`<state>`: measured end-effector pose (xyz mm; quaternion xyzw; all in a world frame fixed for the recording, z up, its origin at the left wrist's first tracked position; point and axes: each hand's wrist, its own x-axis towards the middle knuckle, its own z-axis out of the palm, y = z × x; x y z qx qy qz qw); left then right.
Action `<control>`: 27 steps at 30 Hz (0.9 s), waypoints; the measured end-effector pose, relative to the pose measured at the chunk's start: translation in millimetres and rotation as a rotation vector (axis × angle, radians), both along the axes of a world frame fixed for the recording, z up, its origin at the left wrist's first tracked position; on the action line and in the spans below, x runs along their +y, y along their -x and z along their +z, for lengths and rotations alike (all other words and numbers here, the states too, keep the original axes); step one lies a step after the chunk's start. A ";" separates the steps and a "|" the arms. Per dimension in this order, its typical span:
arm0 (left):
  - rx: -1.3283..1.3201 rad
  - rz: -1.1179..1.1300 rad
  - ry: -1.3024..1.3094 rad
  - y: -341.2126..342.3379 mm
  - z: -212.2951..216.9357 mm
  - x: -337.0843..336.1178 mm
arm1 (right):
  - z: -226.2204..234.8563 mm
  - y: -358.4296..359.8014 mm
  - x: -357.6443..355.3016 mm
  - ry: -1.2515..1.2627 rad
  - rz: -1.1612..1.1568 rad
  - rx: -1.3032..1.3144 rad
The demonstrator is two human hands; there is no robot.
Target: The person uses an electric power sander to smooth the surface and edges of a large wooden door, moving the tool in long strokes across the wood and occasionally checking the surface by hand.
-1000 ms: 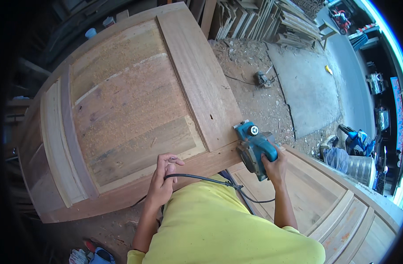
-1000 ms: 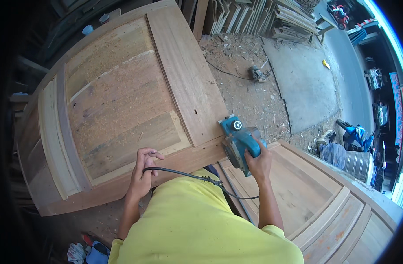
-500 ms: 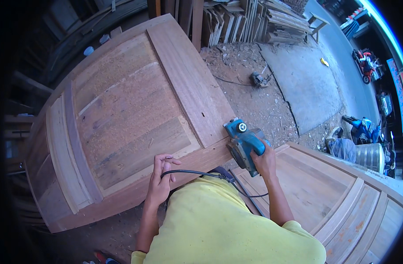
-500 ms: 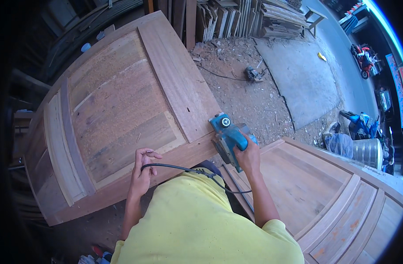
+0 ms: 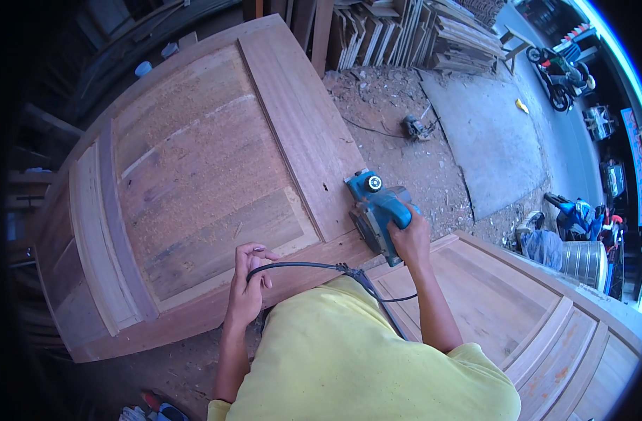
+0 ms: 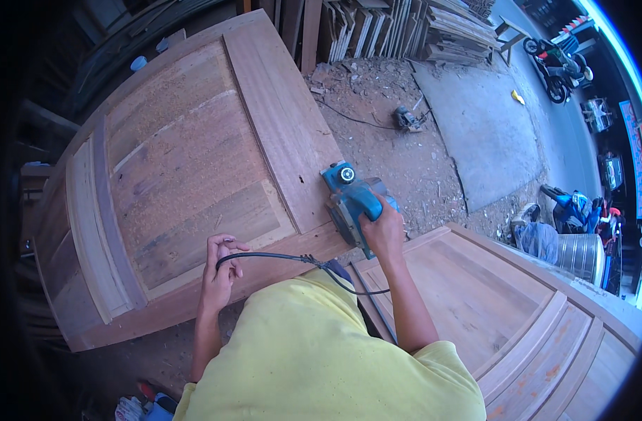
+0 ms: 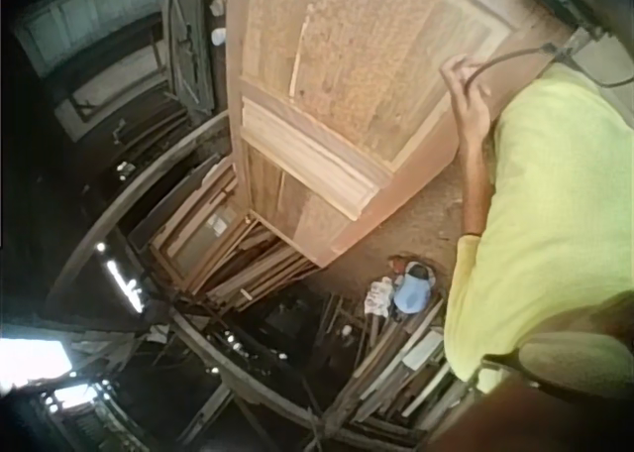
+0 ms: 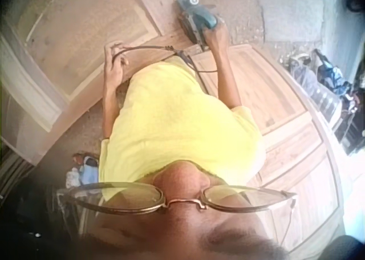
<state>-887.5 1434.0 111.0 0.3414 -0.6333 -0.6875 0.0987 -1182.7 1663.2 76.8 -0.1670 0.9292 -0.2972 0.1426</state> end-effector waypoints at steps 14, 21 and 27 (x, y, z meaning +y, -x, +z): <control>-0.015 0.136 -0.007 -8.3 3.3 -26.8 | -12.6 60.3 -70.1 0.064 0.135 0.001; -0.067 -0.139 0.035 -6.1 3.1 -7.1 | 13.9 -36.2 66.7 -0.004 -0.045 -0.126; -0.071 -0.140 -0.004 1.4 -2.8 -12.4 | 7.6 -28.7 54.7 -0.074 -0.082 -0.118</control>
